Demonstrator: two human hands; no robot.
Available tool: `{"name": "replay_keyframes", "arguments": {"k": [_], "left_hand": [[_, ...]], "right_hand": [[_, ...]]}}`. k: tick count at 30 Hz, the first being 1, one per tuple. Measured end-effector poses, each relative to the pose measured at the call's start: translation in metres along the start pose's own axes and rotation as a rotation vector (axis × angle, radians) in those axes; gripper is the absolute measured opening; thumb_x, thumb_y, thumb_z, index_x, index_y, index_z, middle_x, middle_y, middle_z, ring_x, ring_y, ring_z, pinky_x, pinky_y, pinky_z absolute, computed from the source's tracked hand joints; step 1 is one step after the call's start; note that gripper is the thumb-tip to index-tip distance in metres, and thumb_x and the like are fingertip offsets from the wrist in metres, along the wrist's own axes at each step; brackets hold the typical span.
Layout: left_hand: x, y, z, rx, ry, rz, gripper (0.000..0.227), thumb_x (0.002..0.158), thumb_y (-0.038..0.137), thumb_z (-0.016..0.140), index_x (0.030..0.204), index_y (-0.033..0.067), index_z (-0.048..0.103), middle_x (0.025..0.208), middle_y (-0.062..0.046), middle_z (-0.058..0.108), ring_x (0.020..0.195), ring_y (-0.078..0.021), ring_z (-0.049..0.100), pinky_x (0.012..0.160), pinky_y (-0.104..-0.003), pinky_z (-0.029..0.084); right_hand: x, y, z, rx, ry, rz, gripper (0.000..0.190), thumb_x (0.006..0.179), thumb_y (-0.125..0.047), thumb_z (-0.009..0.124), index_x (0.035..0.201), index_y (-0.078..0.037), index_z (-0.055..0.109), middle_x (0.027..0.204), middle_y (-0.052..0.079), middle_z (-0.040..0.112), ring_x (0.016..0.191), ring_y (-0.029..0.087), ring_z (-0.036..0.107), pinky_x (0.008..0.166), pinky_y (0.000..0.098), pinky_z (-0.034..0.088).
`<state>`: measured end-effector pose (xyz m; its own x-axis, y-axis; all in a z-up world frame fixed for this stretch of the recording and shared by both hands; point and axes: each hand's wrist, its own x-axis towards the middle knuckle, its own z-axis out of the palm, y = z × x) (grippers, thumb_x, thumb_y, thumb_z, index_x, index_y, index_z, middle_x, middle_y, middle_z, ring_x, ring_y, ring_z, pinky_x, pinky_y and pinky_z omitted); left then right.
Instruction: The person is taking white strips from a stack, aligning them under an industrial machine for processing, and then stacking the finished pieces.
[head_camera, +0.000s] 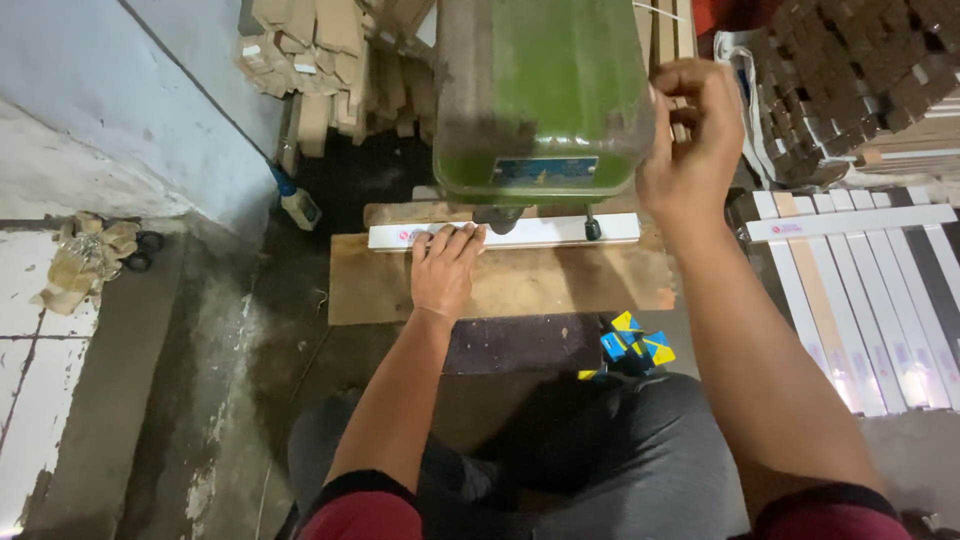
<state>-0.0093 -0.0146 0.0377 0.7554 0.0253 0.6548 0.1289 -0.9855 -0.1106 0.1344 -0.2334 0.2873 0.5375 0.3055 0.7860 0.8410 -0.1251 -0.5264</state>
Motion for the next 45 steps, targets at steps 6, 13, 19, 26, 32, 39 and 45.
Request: {"name": "replay_keyframes", "arguments": {"k": [6, 13, 19, 26, 32, 39, 45], "left_hand": [[-0.003, -0.001, 0.001, -0.024, -0.063, 0.002, 0.057, 0.081, 0.002, 0.077, 0.133, 0.0228, 0.068, 0.129, 0.008, 0.063, 0.117, -0.0191, 0.054, 0.104, -0.044, 0.039], [0.000, -0.001, 0.002, -0.031, -0.002, 0.004, 0.046, 0.084, 0.007, 0.071, 0.127, 0.0240, 0.070, 0.127, 0.009, 0.066, 0.115, -0.0182, 0.057, 0.100, -0.044, 0.040], [-0.003, -0.003, 0.009, -0.035, -0.021, -0.001, 0.047, 0.085, 0.001, 0.074, 0.127, 0.0226, 0.070, 0.123, 0.010, 0.062, 0.113, -0.0187, 0.054, 0.101, -0.042, 0.038], [-0.013, -0.006, 0.026, -0.201, -0.067, -0.054, 0.031, 0.109, 0.028, 0.046, 0.136, 0.0267, 0.061, 0.123, 0.004, 0.063, 0.124, -0.0173, 0.052, 0.105, -0.044, 0.032], [-0.017, -0.007, 0.032, -0.206, -0.033, -0.093, 0.029, 0.110, 0.033, 0.047, 0.133, 0.0301, 0.064, 0.124, 0.007, 0.064, 0.125, -0.0158, 0.052, 0.106, -0.045, 0.032], [-0.005, -0.007, -0.001, -0.245, 0.062, -0.335, 0.036, 0.092, 0.049, 0.077, 0.110, 0.0178, 0.078, 0.115, -0.002, 0.071, 0.113, -0.0252, 0.063, 0.104, -0.047, 0.041], [-0.021, -0.051, -0.034, -0.194, -0.059, -1.140, 0.050, 0.105, 0.050, 0.065, 0.127, 0.0050, 0.068, 0.127, -0.025, 0.064, 0.114, -0.0497, 0.060, 0.089, -0.066, 0.047]], "right_hand": [[0.018, 0.044, 0.016, 0.018, 0.011, 0.124, 0.003, 0.103, -0.005, 0.062, 0.101, -0.005, 0.064, 0.104, 0.009, 0.061, 0.091, 0.021, 0.059, 0.067, 0.0339, 0.046], [0.020, 0.067, 0.016, -0.124, -0.129, 0.117, 0.027, 0.090, -0.005, 0.062, 0.115, -0.006, 0.074, 0.105, 0.012, 0.067, 0.094, 0.025, 0.057, 0.064, 0.0358, 0.049], [-0.004, 0.098, 0.027, -0.300, -0.459, 0.905, 0.008, 0.098, -0.007, 0.057, 0.099, -0.009, 0.064, 0.097, 0.005, 0.066, 0.072, 0.015, 0.062, 0.060, 0.0310, 0.051], [-0.071, 0.098, 0.002, -0.374, -0.817, 0.738, 0.049, 0.091, -0.035, 0.062, 0.122, 0.001, 0.072, 0.119, 0.028, 0.070, 0.115, 0.052, 0.063, 0.101, 0.0651, 0.044], [-0.119, 0.116, -0.028, -0.299, -0.706, 0.827, 0.041, 0.096, -0.032, 0.058, 0.113, 0.002, 0.073, 0.101, 0.028, 0.072, 0.101, 0.048, 0.068, 0.090, 0.0583, 0.051], [-0.172, 0.125, -0.001, -0.032, -0.215, 1.179, 0.043, 0.104, -0.032, 0.064, 0.127, 0.005, 0.066, 0.094, 0.020, 0.075, 0.077, 0.029, 0.074, 0.065, 0.0407, 0.062], [-0.188, 0.151, -0.001, -0.174, -0.249, 1.175, 0.033, 0.104, -0.041, 0.063, 0.117, -0.014, 0.076, 0.097, 0.019, 0.074, 0.090, 0.036, 0.073, 0.077, 0.0502, 0.059]]}}
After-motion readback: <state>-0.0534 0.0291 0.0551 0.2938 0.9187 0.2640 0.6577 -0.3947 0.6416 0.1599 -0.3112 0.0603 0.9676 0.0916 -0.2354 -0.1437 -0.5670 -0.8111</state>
